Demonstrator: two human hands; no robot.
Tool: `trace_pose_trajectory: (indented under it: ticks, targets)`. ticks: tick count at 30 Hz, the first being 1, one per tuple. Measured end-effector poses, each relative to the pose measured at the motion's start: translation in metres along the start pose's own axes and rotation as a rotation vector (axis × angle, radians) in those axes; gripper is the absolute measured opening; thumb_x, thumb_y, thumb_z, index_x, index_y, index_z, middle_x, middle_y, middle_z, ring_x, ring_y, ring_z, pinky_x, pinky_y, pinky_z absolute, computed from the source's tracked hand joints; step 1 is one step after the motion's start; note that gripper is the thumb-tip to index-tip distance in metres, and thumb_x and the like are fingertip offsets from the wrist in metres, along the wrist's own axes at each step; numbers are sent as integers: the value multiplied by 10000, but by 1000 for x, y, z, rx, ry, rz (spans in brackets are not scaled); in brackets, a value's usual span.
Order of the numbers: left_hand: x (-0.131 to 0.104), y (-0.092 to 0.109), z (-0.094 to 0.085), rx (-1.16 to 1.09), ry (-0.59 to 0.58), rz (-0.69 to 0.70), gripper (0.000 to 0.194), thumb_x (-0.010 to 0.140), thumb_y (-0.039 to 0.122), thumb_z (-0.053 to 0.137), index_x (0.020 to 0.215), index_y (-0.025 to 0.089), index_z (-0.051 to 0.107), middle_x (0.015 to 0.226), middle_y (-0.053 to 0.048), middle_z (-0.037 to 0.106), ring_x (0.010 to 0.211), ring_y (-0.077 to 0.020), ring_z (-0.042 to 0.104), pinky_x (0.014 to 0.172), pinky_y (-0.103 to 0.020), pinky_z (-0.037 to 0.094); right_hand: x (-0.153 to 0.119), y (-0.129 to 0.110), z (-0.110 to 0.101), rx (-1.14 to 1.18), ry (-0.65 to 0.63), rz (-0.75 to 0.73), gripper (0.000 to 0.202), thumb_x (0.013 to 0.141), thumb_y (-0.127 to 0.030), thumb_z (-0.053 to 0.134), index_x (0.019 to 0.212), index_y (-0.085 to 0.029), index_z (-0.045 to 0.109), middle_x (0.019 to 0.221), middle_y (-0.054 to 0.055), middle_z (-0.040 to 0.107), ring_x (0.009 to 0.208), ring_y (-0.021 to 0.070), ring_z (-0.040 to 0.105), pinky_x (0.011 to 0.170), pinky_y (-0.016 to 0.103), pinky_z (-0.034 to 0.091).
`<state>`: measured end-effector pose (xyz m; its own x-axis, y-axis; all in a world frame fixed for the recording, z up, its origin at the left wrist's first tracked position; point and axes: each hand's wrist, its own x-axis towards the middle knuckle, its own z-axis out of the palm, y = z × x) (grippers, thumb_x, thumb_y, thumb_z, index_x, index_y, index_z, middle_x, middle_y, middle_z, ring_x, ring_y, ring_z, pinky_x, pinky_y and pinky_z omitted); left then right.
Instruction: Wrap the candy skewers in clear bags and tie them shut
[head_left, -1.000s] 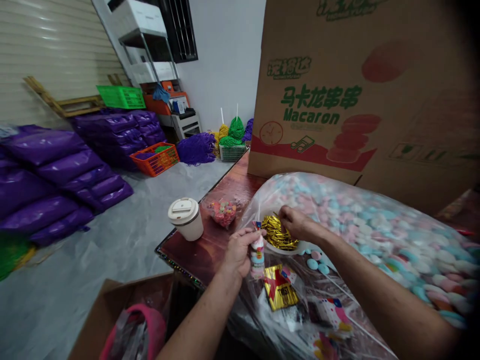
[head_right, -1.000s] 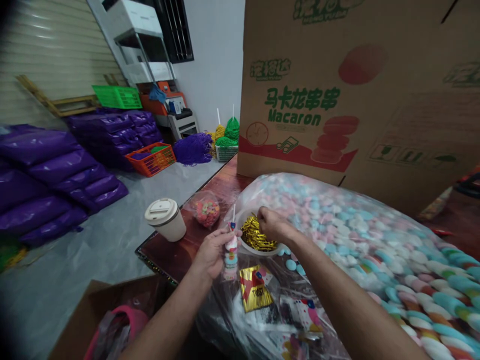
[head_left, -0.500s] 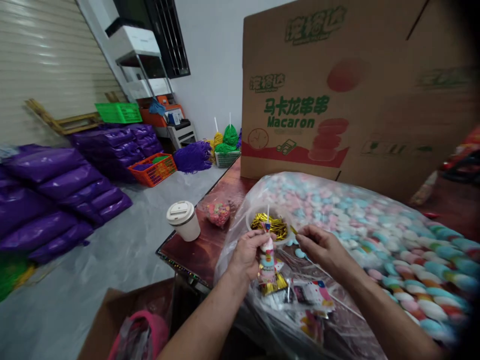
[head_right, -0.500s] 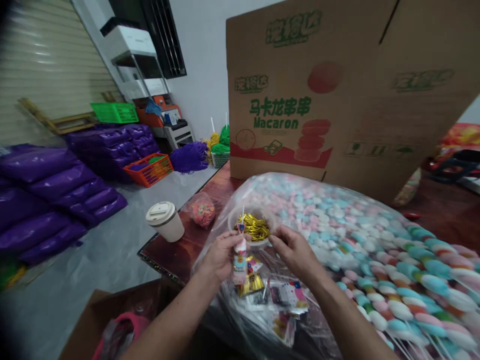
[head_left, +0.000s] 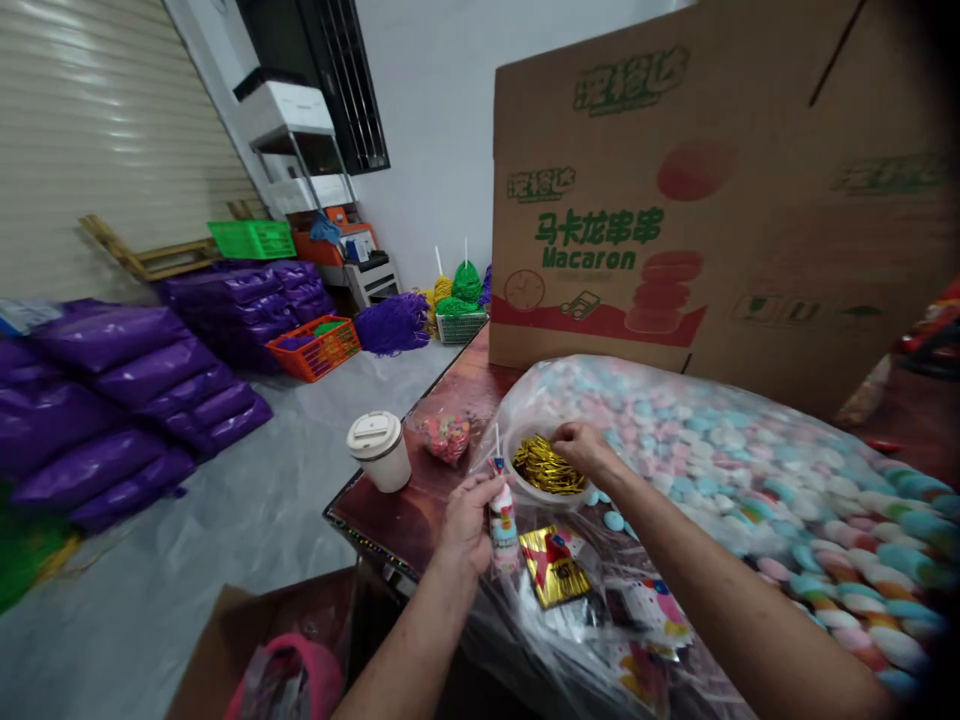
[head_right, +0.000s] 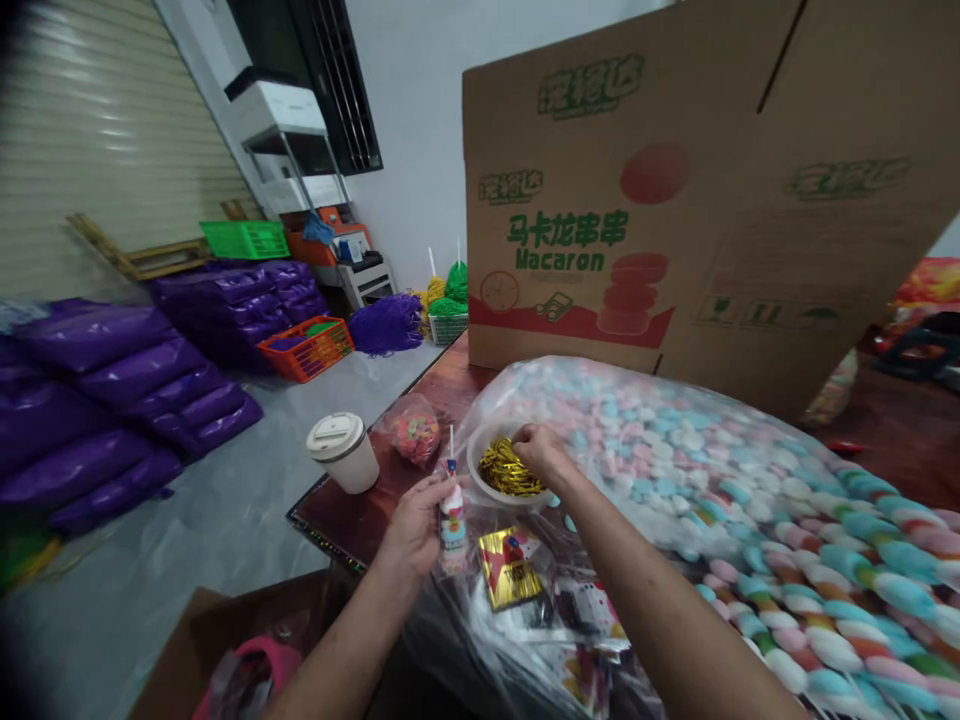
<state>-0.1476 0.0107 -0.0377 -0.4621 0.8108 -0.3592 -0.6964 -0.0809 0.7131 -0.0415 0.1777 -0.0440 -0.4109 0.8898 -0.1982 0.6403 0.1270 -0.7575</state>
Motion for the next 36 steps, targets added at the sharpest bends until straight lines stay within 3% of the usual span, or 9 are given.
trace_pose_trajectory:
  ticks: [6, 9, 12, 16, 18, 24, 30, 32, 36]
  targets:
    - [11, -1, -1, -48, 9, -26, 223, 492, 161, 760, 642, 106, 605, 656, -43, 676, 470, -86, 562, 460, -182, 402, 11, -3, 5, 43, -27, 16, 279, 862, -316, 532, 1077, -141, 557, 1069, 60, 575, 870, 166, 579, 712, 336, 505]
    - [14, -2, -3, -57, 4, -26, 219, 487, 168, 762, 630, 106, 609, 645, -42, 674, 466, -89, 556, 459, -188, 400, 3, -12, 1, 116, -40, -22, 216, 849, -303, 544, 965, -124, 582, 870, 29, 614, 662, 108, 573, 588, 260, 487]
    - [14, -3, -4, -54, 5, -13, 197, 487, 165, 757, 599, 110, 604, 578, -25, 650, 446, -78, 526, 451, -183, 382, -29, -23, -9, 220, -90, -111, 190, 801, -328, 566, 842, -144, 590, 699, -4, 617, 492, 75, 514, 507, 223, 440]
    - [5, -6, 6, -21, -34, -9, 183, 486, 162, 754, 590, 114, 612, 538, -4, 622, 448, -70, 509, 469, -180, 382, -91, -27, -13, 403, -313, -281, 324, 761, -483, 566, 794, -161, 576, 673, 12, 630, 485, 91, 520, 479, 225, 422]
    - [-5, -10, 16, 7, -77, -18, 188, 481, 179, 760, 586, 113, 619, 522, 1, 608, 450, -73, 508, 478, -186, 388, -114, -23, -8, 564, -298, -328, 330, 763, -499, 564, 775, -172, 528, 643, -2, 613, 455, 80, 491, 448, 214, 394]
    - [-36, -39, 43, 243, -212, -20, 135, 559, 249, 693, 595, 134, 632, 434, 33, 523, 390, -70, 427, 416, -192, 312, -140, 0, -4, 718, -148, -223, 404, 702, -560, 578, 664, -198, 403, 433, -78, 460, 348, 49, 344, 349, 170, 230]
    - [-52, -54, 55, 470, -303, 57, 97, 615, 220, 640, 625, 125, 655, 513, 21, 536, 458, -73, 436, 472, -196, 336, -171, 24, -21, 743, -10, -186, 369, 665, -505, 618, 626, -187, 436, 416, -70, 452, 371, 49, 355, 361, 169, 219]
    - [-57, -54, 61, 537, -355, 68, 85, 627, 198, 619, 581, 128, 635, 470, 35, 486, 430, -63, 397, 452, -191, 307, -180, 30, -26, 790, -29, -121, 349, 653, -479, 627, 620, -183, 445, 406, -69, 454, 362, 46, 354, 359, 167, 214]
    - [-67, -50, 67, 619, -486, 33, 79, 652, 186, 621, 604, 128, 645, 484, 26, 496, 429, -57, 393, 444, -185, 298, -188, 39, -37, 902, -216, 36, 313, 606, -443, 631, 615, -181, 460, 329, -81, 407, 278, 35, 248, 310, 176, 138]
